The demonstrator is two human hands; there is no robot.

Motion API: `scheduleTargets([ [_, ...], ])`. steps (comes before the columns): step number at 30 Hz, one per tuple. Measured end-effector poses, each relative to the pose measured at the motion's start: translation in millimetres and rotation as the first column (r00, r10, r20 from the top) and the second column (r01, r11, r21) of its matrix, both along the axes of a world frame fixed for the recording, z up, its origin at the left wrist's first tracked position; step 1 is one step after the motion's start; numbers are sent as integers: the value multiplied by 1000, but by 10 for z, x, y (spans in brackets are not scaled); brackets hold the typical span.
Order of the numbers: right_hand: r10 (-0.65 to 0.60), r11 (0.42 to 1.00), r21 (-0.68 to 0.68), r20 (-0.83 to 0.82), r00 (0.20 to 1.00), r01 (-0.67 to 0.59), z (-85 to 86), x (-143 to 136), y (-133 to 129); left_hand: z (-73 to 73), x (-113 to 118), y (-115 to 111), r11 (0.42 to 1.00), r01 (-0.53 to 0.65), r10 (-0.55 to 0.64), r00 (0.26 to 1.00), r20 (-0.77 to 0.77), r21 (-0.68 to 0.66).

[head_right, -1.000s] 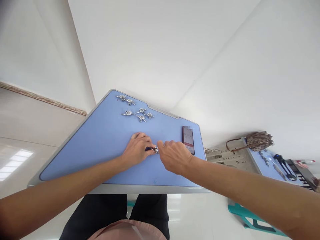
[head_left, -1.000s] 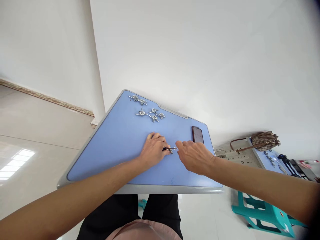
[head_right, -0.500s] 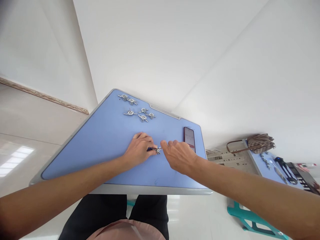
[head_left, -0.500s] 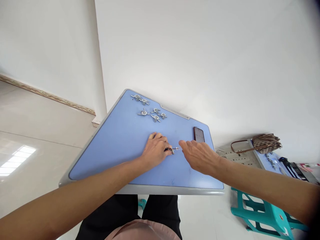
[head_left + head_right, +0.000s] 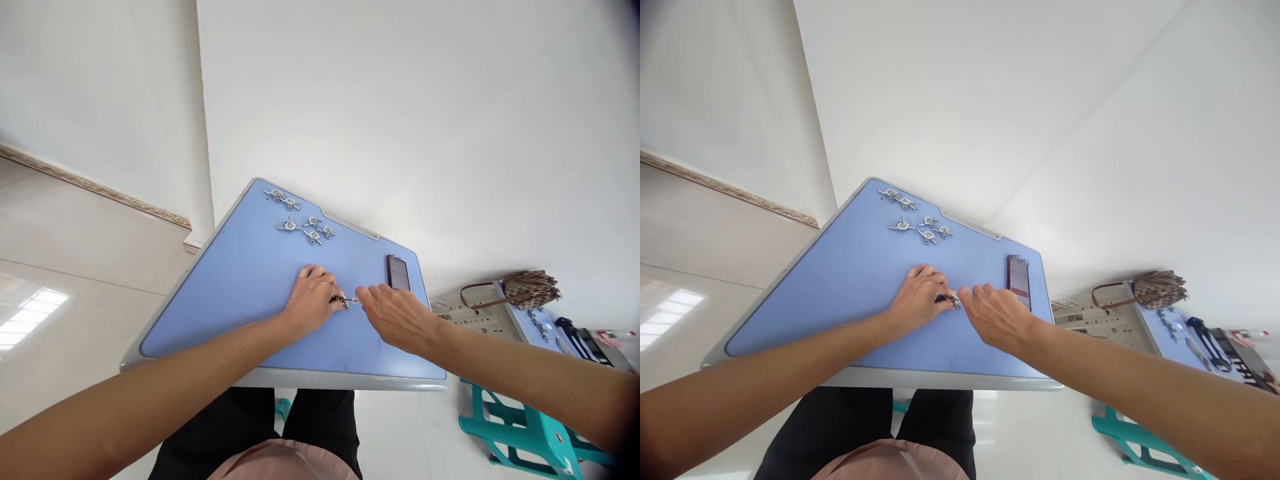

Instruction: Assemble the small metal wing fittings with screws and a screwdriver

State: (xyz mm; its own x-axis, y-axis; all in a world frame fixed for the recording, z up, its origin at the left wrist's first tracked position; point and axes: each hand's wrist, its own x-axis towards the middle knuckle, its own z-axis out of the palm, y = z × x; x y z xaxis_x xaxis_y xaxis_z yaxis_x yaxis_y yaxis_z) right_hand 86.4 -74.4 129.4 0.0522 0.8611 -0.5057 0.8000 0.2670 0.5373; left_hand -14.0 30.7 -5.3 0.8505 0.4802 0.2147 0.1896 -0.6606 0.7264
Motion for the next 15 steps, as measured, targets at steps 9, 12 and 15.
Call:
scheduleTargets([
  [9, -184, 983, 14, 42, 982, 183, -21, 31, 100, -25, -1, -14, 1000, -6, 6, 1000, 12, 8],
  [12, -89, 994, 61, 3, 996, 88, -22, 42, 41, -45, 1, -8, 1000, -5, 5, 1000, 18, 19],
  [15, -53, 999, 10, -19, 998, 54, -15, 33, 11, -55, 2, -5, 1000, -9, 9, 1000, 18, 30],
])
